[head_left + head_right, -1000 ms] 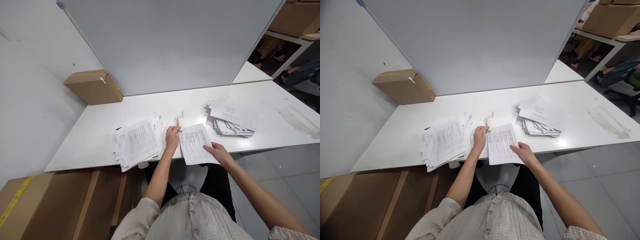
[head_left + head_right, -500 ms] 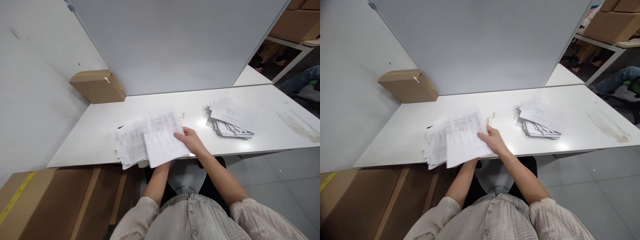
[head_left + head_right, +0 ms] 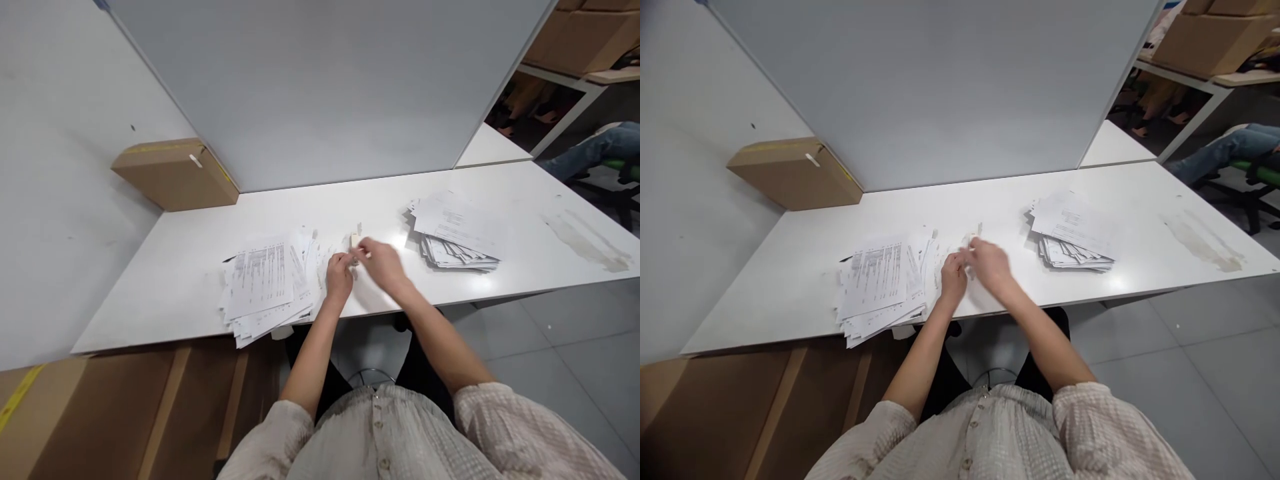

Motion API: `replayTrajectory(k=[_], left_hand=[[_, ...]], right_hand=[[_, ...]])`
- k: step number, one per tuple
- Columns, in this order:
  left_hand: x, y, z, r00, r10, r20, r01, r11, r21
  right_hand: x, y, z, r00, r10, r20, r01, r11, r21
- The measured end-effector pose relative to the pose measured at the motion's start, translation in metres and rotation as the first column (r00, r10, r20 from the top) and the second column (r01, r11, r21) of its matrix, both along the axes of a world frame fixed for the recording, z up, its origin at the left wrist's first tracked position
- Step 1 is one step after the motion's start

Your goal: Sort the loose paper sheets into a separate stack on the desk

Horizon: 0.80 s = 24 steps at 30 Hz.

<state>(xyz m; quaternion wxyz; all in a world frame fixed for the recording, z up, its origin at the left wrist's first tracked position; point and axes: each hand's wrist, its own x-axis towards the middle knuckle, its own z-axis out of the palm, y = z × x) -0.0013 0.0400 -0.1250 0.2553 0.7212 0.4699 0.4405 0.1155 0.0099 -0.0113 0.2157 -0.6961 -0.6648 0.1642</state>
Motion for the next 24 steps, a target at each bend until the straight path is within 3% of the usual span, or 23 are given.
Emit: replayTrajectory(k=[2,4,8,12,17,24], left_hand=[[0.001,0.000,0.001,1.000,0.007,0.009,-0.008,1.000,0.020],[0.001,0.000,0.000,1.000,0.011,0.011,-0.011,0.999,0.037],[0.001,0.002,0.000,1.000,0.014,0.005,-0.014,0.998,0.053],[0.000,0.002,0.000,1.000,0.019,-0.006,-0.019,0.999,0.044],[0.000,0.003,0.001,0.999,0.034,-0.005,-0.034,0.998,0.060],[0.001,0.004,-0.002,0.999,0.038,0.010,-0.038,0.997,0.062]], right_hand=[[0.058,-0.002,-0.005,0.963,-0.213,0.164,0.199,0.975,0.095],[0.111,-0.002,-0.015,0.884,-0.336,0.326,0.310,0.942,0.132],[0.174,-0.002,-0.033,0.792,-0.346,0.503,0.348,0.933,0.093],[0.187,-0.003,-0.039,0.799,-0.238,0.553,0.292,0.956,-0.011],[0.186,-0.005,-0.041,0.809,-0.181,0.559,0.243,0.969,-0.038],[0.188,-0.010,-0.045,0.812,-0.293,0.505,0.337,0.942,0.005]])
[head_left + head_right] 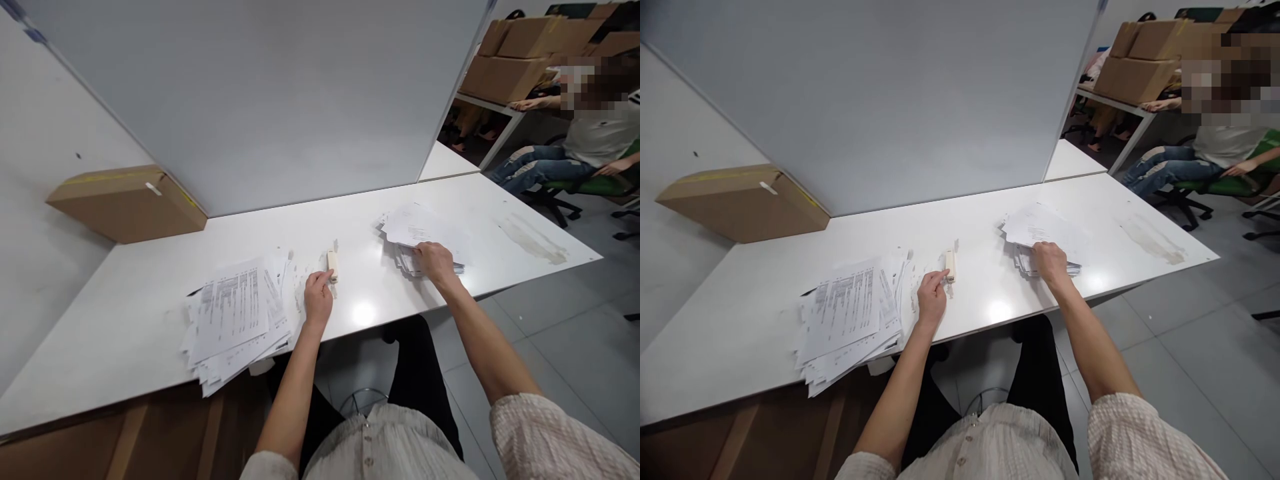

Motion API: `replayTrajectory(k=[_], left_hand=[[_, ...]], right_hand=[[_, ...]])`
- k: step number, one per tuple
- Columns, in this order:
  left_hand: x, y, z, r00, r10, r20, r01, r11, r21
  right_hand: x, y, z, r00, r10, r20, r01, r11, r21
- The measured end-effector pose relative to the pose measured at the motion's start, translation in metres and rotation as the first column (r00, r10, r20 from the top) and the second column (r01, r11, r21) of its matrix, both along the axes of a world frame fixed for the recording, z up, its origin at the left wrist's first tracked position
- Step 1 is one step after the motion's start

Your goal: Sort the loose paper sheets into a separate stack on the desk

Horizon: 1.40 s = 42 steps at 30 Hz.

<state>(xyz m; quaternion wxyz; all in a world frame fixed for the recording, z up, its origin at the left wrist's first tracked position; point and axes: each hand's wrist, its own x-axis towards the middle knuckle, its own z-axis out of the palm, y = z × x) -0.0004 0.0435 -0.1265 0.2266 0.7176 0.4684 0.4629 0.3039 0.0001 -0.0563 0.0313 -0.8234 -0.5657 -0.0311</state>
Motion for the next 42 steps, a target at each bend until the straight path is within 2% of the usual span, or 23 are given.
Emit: replayTrajectory(k=[2,7,11,13,14,15,16,17,19,21,22,23,24,26,28,31,34,35,36,37,39,40,42], left_hand=[[0.000,0.000,0.000,1.000,0.001,-0.003,-0.001,1.000,0.002],[0.000,0.000,0.001,1.000,-0.002,-0.014,0.002,1.000,0.017],[0.002,-0.006,0.009,0.996,0.015,0.084,-0.021,0.997,0.073],[0.001,-0.010,0.015,0.971,-0.056,0.234,0.052,0.998,0.022],[0.000,-0.012,0.018,0.936,-0.120,0.332,0.140,0.990,-0.036],[-0.001,-0.014,0.022,0.880,-0.191,0.435,0.261,0.960,-0.106],[-0.004,-0.015,0.025,0.805,-0.253,0.536,0.399,0.900,-0.174],[-0.006,-0.016,0.027,0.719,-0.299,0.628,0.537,0.812,-0.228],[-0.011,-0.018,0.032,0.557,-0.345,0.756,0.753,0.594,-0.283],[-0.015,-0.018,0.034,0.478,-0.346,0.808,0.845,0.432,-0.315],[-0.015,-0.018,0.034,0.480,-0.339,0.809,0.852,0.401,-0.337],[-0.015,-0.018,0.034,0.507,-0.327,0.798,0.836,0.412,-0.363],[-0.013,-0.017,0.034,0.546,-0.303,0.781,0.801,0.462,-0.381],[-0.009,-0.016,0.033,0.599,-0.236,0.765,0.708,0.602,-0.369],[-0.006,-0.015,0.032,0.584,-0.198,0.787,0.661,0.678,-0.320],[-0.006,-0.016,0.031,0.545,-0.173,0.820,0.697,0.637,-0.329],[-0.009,-0.020,0.033,0.556,-0.090,0.826,0.704,0.579,-0.411],[-0.010,-0.021,0.034,0.558,-0.063,0.828,0.701,0.570,-0.429],[-0.011,-0.022,0.035,0.556,-0.041,0.830,0.697,0.566,-0.439],[-0.011,-0.023,0.036,0.553,-0.022,0.833,0.692,0.569,-0.444],[-0.011,-0.022,0.039,0.543,0.002,0.839,0.683,0.581,-0.443],[-0.011,-0.022,0.040,0.536,0.007,0.844,0.682,0.586,-0.438],[-0.010,-0.021,0.042,0.524,0.009,0.851,0.686,0.588,-0.429]], right_hand=[[-0.001,-0.002,0.000,1.000,-0.009,-0.020,0.010,1.000,0.011],[-0.006,-0.012,0.009,0.994,0.104,-0.022,-0.105,0.994,-0.024],[-0.030,-0.034,0.036,0.991,0.073,0.109,-0.097,0.968,0.232],[-0.055,-0.051,0.054,0.991,0.128,0.035,-0.132,0.929,0.346],[-0.068,-0.059,0.062,0.982,0.183,-0.035,-0.157,0.913,0.378],[-0.082,-0.067,0.068,0.963,0.244,-0.116,-0.180,0.899,0.399],[-0.095,-0.074,0.073,0.934,0.298,-0.195,-0.196,0.888,0.416],[-0.106,-0.078,0.075,0.898,0.344,-0.274,-0.207,0.880,0.428],[-0.123,-0.081,0.071,0.821,0.403,-0.405,-0.215,0.874,0.435],[-0.131,-0.078,0.061,0.749,0.424,-0.509,-0.213,0.882,0.420],[-0.132,-0.075,0.056,0.717,0.424,-0.553,-0.212,0.889,0.407],[-0.132,-0.072,0.051,0.689,0.420,-0.590,-0.208,0.895,0.395],[-0.131,-0.070,0.048,0.664,0.416,-0.621,-0.202,0.900,0.387],[-0.127,-0.068,0.045,0.621,0.411,-0.668,-0.178,0.903,0.391],[-0.124,-0.070,0.048,0.592,0.412,-0.693,-0.153,0.902,0.405],[-0.123,-0.074,0.055,0.549,0.409,-0.729,-0.164,0.908,0.385],[-0.118,-0.072,0.056,0.466,0.377,-0.800,-0.228,0.925,0.303],[-0.113,-0.068,0.054,0.470,0.366,-0.803,-0.226,0.930,0.292],[-0.107,-0.062,0.051,0.515,0.359,-0.778,-0.200,0.933,0.298],[-0.098,-0.055,0.047,0.603,0.350,-0.717,-0.158,0.933,0.323],[-0.078,-0.037,0.036,0.828,0.278,-0.488,-0.084,0.920,0.382],[-0.067,-0.028,0.029,0.911,0.216,-0.352,-0.071,0.922,0.381],[-0.048,-0.012,0.015,0.983,0.106,-0.150,-0.060,0.957,0.283]])
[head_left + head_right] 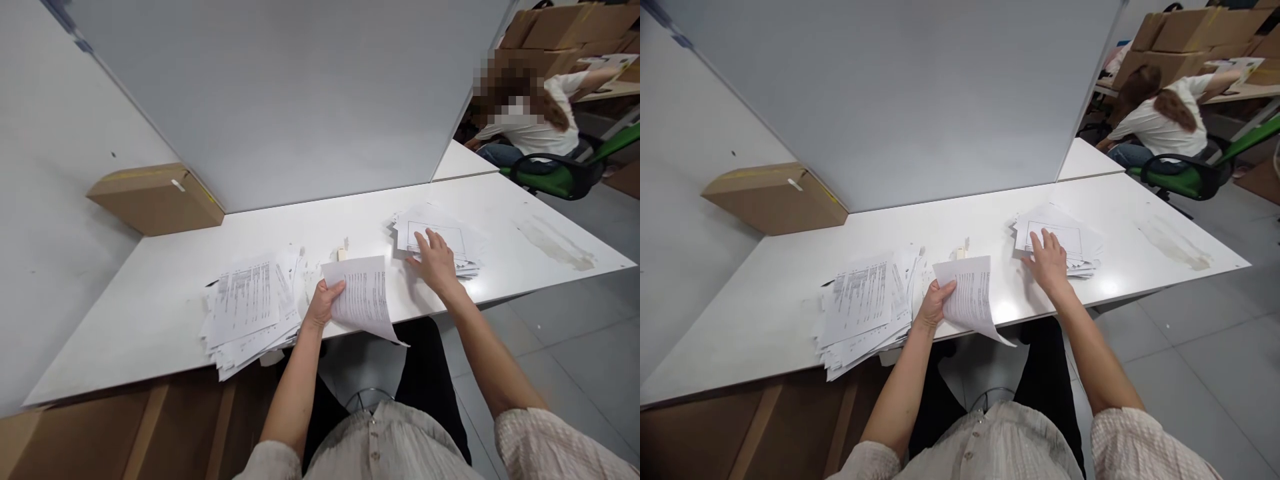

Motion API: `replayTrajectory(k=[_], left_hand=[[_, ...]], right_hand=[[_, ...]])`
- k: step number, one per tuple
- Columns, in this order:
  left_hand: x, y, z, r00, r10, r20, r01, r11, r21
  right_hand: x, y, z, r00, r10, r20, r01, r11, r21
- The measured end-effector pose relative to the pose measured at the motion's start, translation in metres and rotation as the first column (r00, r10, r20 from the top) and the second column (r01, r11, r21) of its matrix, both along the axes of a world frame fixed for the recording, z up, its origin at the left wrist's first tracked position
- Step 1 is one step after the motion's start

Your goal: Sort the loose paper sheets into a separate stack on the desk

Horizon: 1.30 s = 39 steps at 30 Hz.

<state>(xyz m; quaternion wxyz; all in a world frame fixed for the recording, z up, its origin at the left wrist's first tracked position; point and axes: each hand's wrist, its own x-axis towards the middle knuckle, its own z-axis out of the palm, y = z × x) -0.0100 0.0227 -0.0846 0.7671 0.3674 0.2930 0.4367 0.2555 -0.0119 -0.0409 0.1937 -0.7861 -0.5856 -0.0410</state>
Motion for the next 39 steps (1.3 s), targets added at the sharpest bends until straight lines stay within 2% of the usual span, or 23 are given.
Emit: replayTrajectory(k=[2,4,9,13,15,17,19,21,23,24,25,27,28,29,31,34,36,39], left_hand=[[0.001,0.001,0.000,1.000,-0.003,0.000,0.003,1.000,-0.003],[0.002,0.001,-0.001,1.000,-0.003,-0.013,0.002,1.000,-0.011],[0.003,0.001,-0.003,0.999,0.006,-0.034,-0.007,1.000,-0.026],[0.003,0.002,-0.003,0.999,0.019,-0.038,-0.021,0.998,-0.062],[0.004,0.002,-0.004,0.999,0.023,-0.034,-0.027,0.995,-0.092],[0.004,0.003,-0.004,0.999,0.015,-0.029,-0.018,0.993,-0.117],[0.005,0.003,-0.004,1.000,0.006,-0.029,-0.010,0.992,-0.125],[0.006,0.003,-0.004,0.999,0.009,-0.037,-0.014,0.992,-0.128],[0.007,0.004,-0.004,0.999,0.022,-0.044,-0.028,0.991,-0.131],[0.007,0.004,-0.005,0.999,0.024,-0.044,-0.030,0.991,-0.132],[0.007,0.004,-0.005,0.999,0.022,-0.043,-0.028,0.991,-0.134],[0.008,0.005,-0.006,0.999,0.013,-0.037,-0.018,0.990,-0.140],[0.008,0.005,-0.007,0.999,0.012,-0.031,-0.017,0.989,-0.147],[0.007,0.005,-0.007,1.000,0.017,-0.023,-0.020,0.988,-0.153],[0.008,0.004,-0.006,0.999,0.040,-0.007,-0.041,0.985,-0.165],[0.009,0.002,-0.002,0.998,0.058,0.019,-0.053,0.982,-0.180],[0.010,0.002,-0.001,0.998,0.053,0.024,-0.047,0.982,-0.185],[0.011,0.001,-0.002,1.000,0.030,0.003,-0.030,0.986,-0.162]], right_hand=[[0.013,0.010,-0.010,0.995,-0.028,0.096,0.041,0.990,-0.134],[0.018,0.014,-0.016,0.993,-0.021,0.120,0.046,0.976,-0.215],[0.019,0.012,-0.018,0.994,-0.058,0.097,0.077,0.976,-0.205],[0.028,0.013,-0.012,0.999,-0.031,0.033,0.038,0.972,-0.232],[0.030,0.009,-0.003,0.994,-0.057,0.089,0.069,0.989,-0.135],[0.027,-0.003,0.013,0.980,-0.102,0.168,0.092,0.993,0.070],[0.017,-0.022,0.036,0.979,-0.121,0.166,0.072,0.959,0.273],[0.003,-0.045,0.061,0.995,-0.096,0.027,0.075,0.903,0.423],[-0.012,-0.062,0.080,0.969,0.013,-0.246,0.131,0.820,0.557],[-0.019,-0.067,0.085,0.913,0.106,-0.394,0.162,0.792,0.588],[-0.025,-0.069,0.086,0.827,0.199,-0.525,0.182,0.789,0.587],[-0.037,-0.065,0.077,0.652,0.288,-0.701,0.157,0.854,0.497],[-0.041,-0.060,0.067,0.611,0.269,-0.745,0.119,0.899,0.422],[-0.045,-0.054,0.056,0.616,0.222,-0.755,0.085,0.935,0.344],[-0.052,-0.043,0.030,0.710,0.117,-0.695,0.055,0.974,0.220],[-0.059,-0.034,-0.001,0.840,0.045,-0.540,0.048,0.986,0.158],[-0.063,-0.032,-0.012,0.881,0.043,-0.471,0.037,0.987,0.159],[-0.068,-0.032,-0.016,0.917,0.048,-0.397,0.012,0.989,0.147]])
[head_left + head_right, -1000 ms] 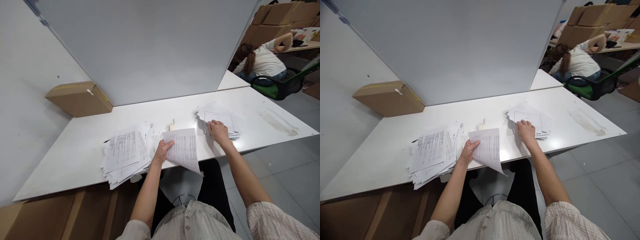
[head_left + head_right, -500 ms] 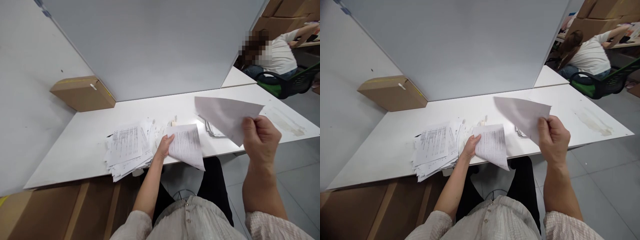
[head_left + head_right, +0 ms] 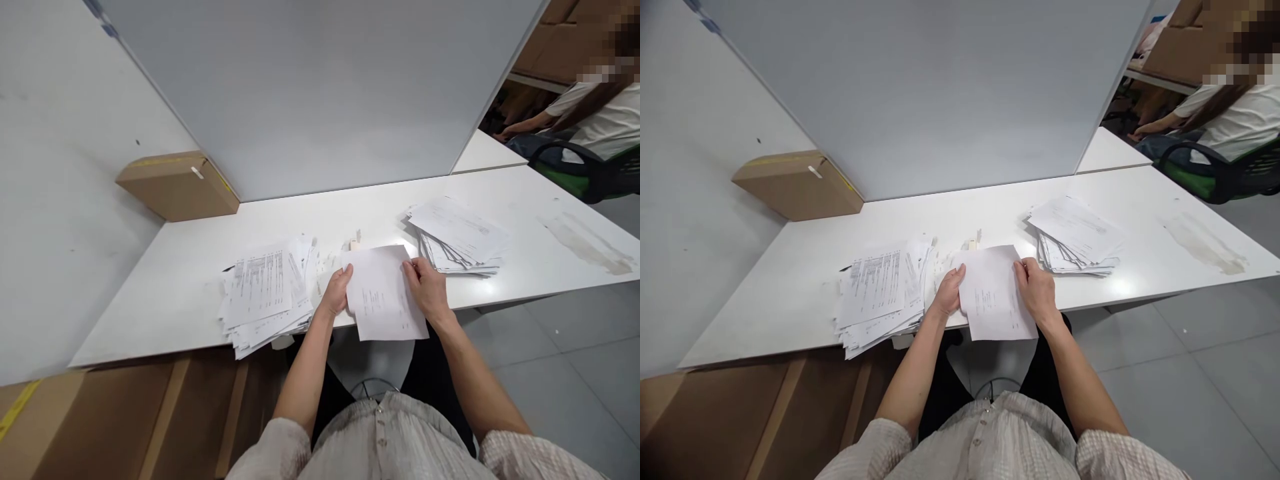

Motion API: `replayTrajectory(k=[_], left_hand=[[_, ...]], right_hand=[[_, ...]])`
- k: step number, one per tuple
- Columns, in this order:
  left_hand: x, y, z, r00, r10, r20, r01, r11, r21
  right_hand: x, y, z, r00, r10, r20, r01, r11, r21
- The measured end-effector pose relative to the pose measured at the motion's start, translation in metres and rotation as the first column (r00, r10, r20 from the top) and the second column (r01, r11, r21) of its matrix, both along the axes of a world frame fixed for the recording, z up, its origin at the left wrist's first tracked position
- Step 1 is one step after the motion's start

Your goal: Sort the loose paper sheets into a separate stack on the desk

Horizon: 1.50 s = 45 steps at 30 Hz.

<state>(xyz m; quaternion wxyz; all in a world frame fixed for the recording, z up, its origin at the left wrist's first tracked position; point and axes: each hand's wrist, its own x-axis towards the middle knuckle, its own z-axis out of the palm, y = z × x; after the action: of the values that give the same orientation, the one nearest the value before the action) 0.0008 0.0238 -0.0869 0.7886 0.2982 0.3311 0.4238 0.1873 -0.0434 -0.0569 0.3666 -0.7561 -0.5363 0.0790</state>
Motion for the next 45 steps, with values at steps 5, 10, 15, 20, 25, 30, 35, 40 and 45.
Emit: replayTrajectory(k=[5,10,15,20,25,30,35,40,45], left_hand=[[-0.001,0.000,-0.003,0.998,-0.062,-0.027,0.064,0.995,0.082],[-0.001,-0.001,-0.002,0.997,-0.049,-0.055,0.054,0.994,0.094],[-0.002,-0.001,0.001,0.998,-0.037,-0.047,0.042,0.994,0.100],[-0.002,-0.001,0.002,0.999,-0.028,-0.027,0.030,0.995,0.097],[-0.004,-0.003,0.005,0.988,-0.153,0.002,0.151,0.980,0.130],[-0.004,-0.015,0.009,0.937,-0.318,-0.141,0.334,0.937,0.106],[-0.002,-0.032,0.010,0.901,-0.323,-0.291,0.371,0.920,0.127],[-0.004,-0.044,0.008,0.893,-0.280,-0.352,0.352,0.922,0.160],[-0.008,-0.057,0.006,0.879,-0.233,-0.416,0.339,0.919,0.203]], right_hand=[[-0.010,0.004,0.000,0.998,0.014,0.059,-0.012,0.999,-0.032],[-0.012,0.007,-0.001,0.999,0.018,0.047,-0.016,0.998,-0.055],[-0.006,0.006,0.001,0.991,-0.032,-0.129,0.030,0.999,-0.022],[-0.004,0.000,0.001,0.793,0.134,-0.594,-0.199,0.979,-0.044],[0.000,-0.002,0.007,0.880,0.022,-0.474,0.011,0.998,0.067],[0.015,-0.005,0.021,0.868,-0.051,-0.494,0.124,0.986,0.116],[0.022,-0.013,0.014,0.804,-0.072,-0.590,0.157,0.983,0.094],[0.021,-0.021,-0.005,0.774,-0.068,-0.630,0.135,0.989,0.059],[0.021,-0.031,-0.018,0.799,-0.094,-0.594,0.127,0.992,0.014]])
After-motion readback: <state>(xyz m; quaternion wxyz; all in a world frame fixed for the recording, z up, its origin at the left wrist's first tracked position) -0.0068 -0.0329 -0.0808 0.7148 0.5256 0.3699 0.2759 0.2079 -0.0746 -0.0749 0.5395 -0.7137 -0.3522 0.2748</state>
